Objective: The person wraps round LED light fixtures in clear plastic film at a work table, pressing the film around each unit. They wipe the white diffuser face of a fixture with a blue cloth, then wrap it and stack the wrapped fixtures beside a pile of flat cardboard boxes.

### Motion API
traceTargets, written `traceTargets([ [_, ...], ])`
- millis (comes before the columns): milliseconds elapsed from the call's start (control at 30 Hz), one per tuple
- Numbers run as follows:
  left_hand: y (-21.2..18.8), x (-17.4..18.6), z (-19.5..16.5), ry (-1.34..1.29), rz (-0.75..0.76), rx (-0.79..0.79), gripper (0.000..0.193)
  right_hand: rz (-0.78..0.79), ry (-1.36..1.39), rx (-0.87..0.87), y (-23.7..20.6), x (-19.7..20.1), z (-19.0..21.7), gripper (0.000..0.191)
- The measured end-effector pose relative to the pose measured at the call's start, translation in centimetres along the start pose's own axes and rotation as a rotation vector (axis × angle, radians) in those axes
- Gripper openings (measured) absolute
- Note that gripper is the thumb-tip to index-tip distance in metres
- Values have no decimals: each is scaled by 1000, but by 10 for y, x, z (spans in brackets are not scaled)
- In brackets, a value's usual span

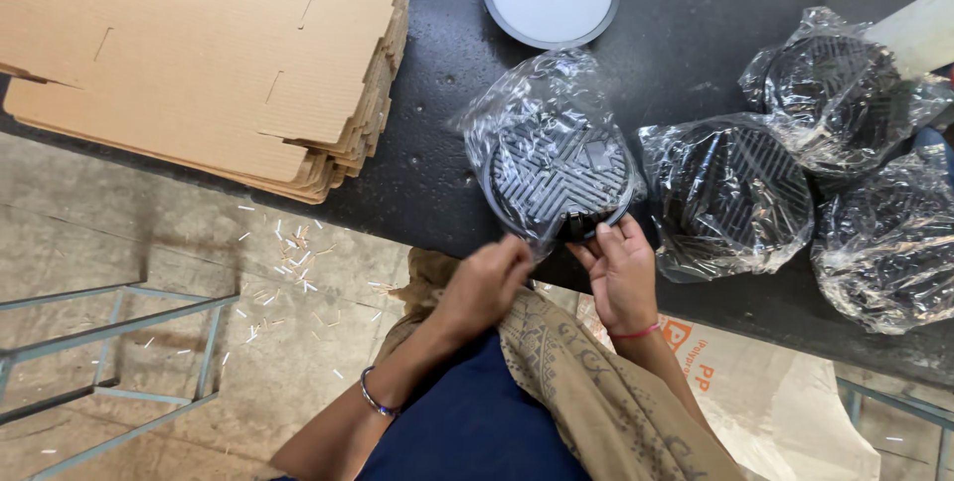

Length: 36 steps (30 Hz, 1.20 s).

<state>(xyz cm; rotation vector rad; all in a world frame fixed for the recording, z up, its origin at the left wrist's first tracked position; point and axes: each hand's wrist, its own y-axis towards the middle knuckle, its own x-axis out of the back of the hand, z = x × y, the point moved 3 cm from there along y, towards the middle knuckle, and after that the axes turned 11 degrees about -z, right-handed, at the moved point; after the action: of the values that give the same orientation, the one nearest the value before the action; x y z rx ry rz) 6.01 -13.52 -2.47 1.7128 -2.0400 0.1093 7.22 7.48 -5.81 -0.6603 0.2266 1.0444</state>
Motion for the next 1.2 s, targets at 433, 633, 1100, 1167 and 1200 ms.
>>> traceTargets([
  [433,-5,18,28,-176,-134,186,17,61,35,17,29,-32,-42,21],
  [633,-12,43,13,61,14,-49,20,-102,-46,8,56,-19,-49,34],
  [1100,87,26,68,601,259,-859,98,-74,-45,-9,65,5,-69,37],
  [1167,93,6,63,434,228,-1028,75,-35,-34,-28,59,-6,-56,36],
  [1200,95,1,60,344,215,-1112,64,-20,-33,-50,53,-10,-47,35],
])
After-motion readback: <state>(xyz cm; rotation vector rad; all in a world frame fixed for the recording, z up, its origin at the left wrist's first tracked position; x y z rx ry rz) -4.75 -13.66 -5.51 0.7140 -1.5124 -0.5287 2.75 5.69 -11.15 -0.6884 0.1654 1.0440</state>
